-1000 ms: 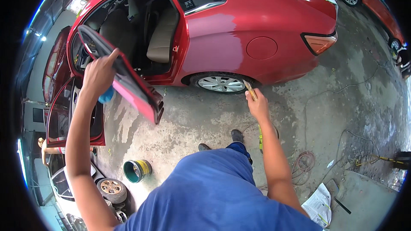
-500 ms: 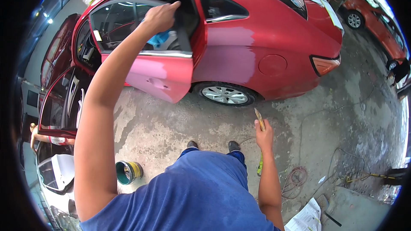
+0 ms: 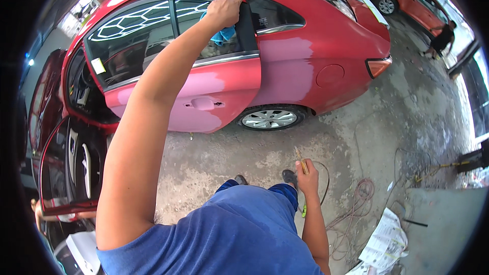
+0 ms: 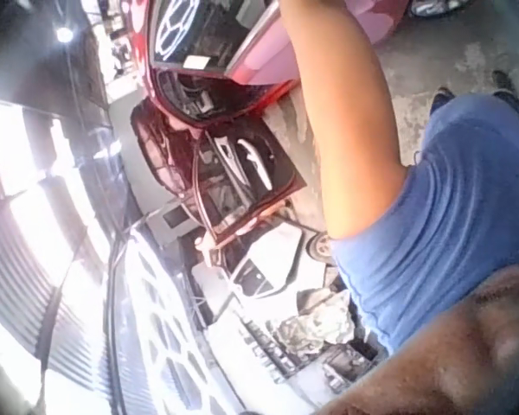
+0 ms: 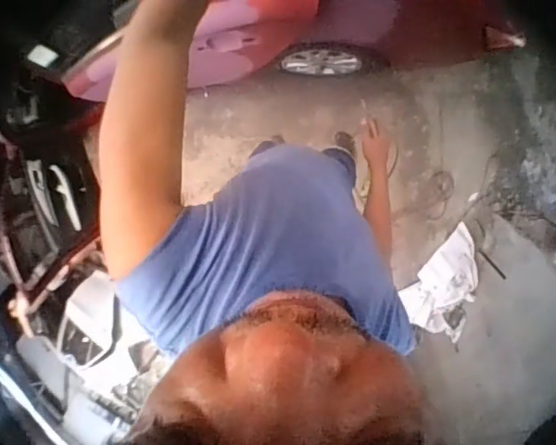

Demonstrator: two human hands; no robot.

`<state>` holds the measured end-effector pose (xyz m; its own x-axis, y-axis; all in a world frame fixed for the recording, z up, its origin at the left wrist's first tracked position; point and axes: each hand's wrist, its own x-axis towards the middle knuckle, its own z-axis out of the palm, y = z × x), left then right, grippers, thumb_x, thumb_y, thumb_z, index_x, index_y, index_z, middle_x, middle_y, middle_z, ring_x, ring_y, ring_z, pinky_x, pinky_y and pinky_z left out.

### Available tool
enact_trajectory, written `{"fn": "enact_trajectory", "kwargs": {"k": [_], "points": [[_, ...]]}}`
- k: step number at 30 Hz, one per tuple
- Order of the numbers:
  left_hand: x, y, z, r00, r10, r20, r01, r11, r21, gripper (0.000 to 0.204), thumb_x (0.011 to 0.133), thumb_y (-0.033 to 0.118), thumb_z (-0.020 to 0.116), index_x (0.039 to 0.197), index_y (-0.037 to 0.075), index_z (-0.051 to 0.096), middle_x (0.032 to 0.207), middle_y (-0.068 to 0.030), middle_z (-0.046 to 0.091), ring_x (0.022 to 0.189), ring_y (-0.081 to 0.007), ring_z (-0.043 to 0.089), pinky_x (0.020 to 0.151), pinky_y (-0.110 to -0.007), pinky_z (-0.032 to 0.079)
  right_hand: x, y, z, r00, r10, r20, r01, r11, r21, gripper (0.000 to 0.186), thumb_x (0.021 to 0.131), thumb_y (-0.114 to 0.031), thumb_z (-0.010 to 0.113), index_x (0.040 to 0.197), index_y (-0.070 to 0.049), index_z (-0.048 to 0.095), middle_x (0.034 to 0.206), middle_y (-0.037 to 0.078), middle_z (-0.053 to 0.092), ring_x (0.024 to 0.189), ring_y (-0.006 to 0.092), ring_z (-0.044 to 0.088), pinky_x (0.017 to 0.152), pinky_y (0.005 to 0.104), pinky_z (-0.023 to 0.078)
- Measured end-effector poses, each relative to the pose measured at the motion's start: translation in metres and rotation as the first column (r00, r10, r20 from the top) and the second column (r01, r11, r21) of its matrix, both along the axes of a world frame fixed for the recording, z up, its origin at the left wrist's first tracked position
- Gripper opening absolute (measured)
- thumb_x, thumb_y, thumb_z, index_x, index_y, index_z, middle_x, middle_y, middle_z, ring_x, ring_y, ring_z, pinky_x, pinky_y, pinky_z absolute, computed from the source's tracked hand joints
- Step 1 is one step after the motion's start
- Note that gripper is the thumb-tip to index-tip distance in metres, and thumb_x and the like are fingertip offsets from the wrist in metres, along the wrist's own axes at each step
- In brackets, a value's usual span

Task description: Wiping down a car door and surface with a cloth and air nozzle to prepare for painting in a body shop.

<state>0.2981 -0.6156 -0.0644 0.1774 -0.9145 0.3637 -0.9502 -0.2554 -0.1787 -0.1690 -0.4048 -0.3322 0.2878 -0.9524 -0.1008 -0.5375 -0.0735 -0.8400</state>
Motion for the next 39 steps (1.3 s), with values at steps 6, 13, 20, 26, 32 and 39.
{"fn": "enact_trajectory", "kwargs": {"k": [6, 13, 20, 26, 32, 39], "points": [[0.017, -0.018, -0.003, 0.994, -0.108, -0.008, 0.108, 0.994, -0.021, 0.035, 0.091, 0.012, 0.055, 0.126, 0.010, 0.056, 0.100, -0.0206, 0.073, 0.094, -0.0391, 0.072, 0.077, -0.049, 0.058, 0.032, 0.057, -0.003, 0.994, -0.093, 0.064, 0.091, 0.995, 0.036, 0.026, 0.097, -0.028, 0.066, 0.094, -0.002, 0.061, 0.074, 0.012, 0.067, 0.068, 0.0219, 0.064, 0.063, 0.0363, 0.048], [0.036, -0.033, -0.012, 0.987, -0.139, -0.079, 0.131, 0.987, -0.096, 0.033, 0.091, 0.012, 0.056, 0.124, 0.010, 0.057, 0.104, -0.0224, 0.072, 0.096, -0.0411, 0.071, 0.080, -0.049, 0.058, 0.076, 0.068, 0.016, 0.992, -0.101, 0.079, 0.101, 0.995, 0.006, 0.026, 0.097, -0.028, 0.066, 0.096, -0.002, 0.063, 0.071, 0.011, 0.064, 0.064, 0.0213, 0.061, 0.060, 0.0366, 0.047], [0.057, -0.046, -0.016, 0.993, -0.100, -0.056, 0.096, 0.992, -0.082, 0.036, 0.089, 0.009, 0.056, 0.125, 0.010, 0.055, 0.107, -0.0225, 0.070, 0.099, -0.0416, 0.070, 0.082, -0.050, 0.057, 0.109, 0.057, 0.024, 0.997, -0.056, 0.058, 0.055, 0.998, 0.024, 0.030, 0.097, -0.031, 0.067, 0.097, -0.002, 0.062, 0.073, 0.015, 0.062, 0.065, 0.0265, 0.061, 0.061, 0.0395, 0.046], [0.063, -0.058, -0.011, 0.995, -0.087, -0.056, 0.087, 0.996, -0.009, 0.034, 0.088, 0.007, 0.055, 0.123, 0.007, 0.053, 0.111, -0.0235, 0.069, 0.101, -0.0428, 0.069, 0.083, -0.051, 0.056, 0.126, 0.041, 0.016, 0.998, -0.015, 0.057, 0.011, 0.997, 0.077, 0.032, 0.096, -0.033, 0.067, 0.098, -0.002, 0.062, 0.076, 0.019, 0.064, 0.068, 0.0347, 0.063, 0.062, 0.0421, 0.047], [0.072, -0.063, -0.010, 0.995, -0.099, -0.022, 0.098, 0.995, -0.029, 0.037, 0.089, 0.011, 0.056, 0.126, 0.006, 0.051, 0.114, -0.0250, 0.067, 0.102, -0.0442, 0.068, 0.086, -0.050, 0.056, 0.147, 0.008, 0.015, 1.000, 0.011, 0.023, -0.013, 0.996, 0.085, 0.034, 0.097, -0.036, 0.064, 0.098, -0.002, 0.061, 0.077, 0.020, 0.064, 0.072, 0.0404, 0.064, 0.063, 0.0455, 0.048], [0.082, -0.025, -0.021, 0.986, -0.125, -0.107, 0.119, 0.991, -0.061, 0.058, 0.086, 0.019, 0.063, 0.141, 0.012, 0.046, 0.121, -0.0247, 0.063, 0.105, -0.0442, 0.067, 0.089, -0.051, 0.055, 0.181, -0.029, 0.021, 0.987, 0.143, 0.074, -0.148, 0.987, 0.063, 0.034, 0.097, -0.036, 0.064, 0.098, -0.002, 0.061, 0.078, 0.021, 0.064, 0.076, 0.0441, 0.063, 0.064, 0.0469, 0.048]]}}
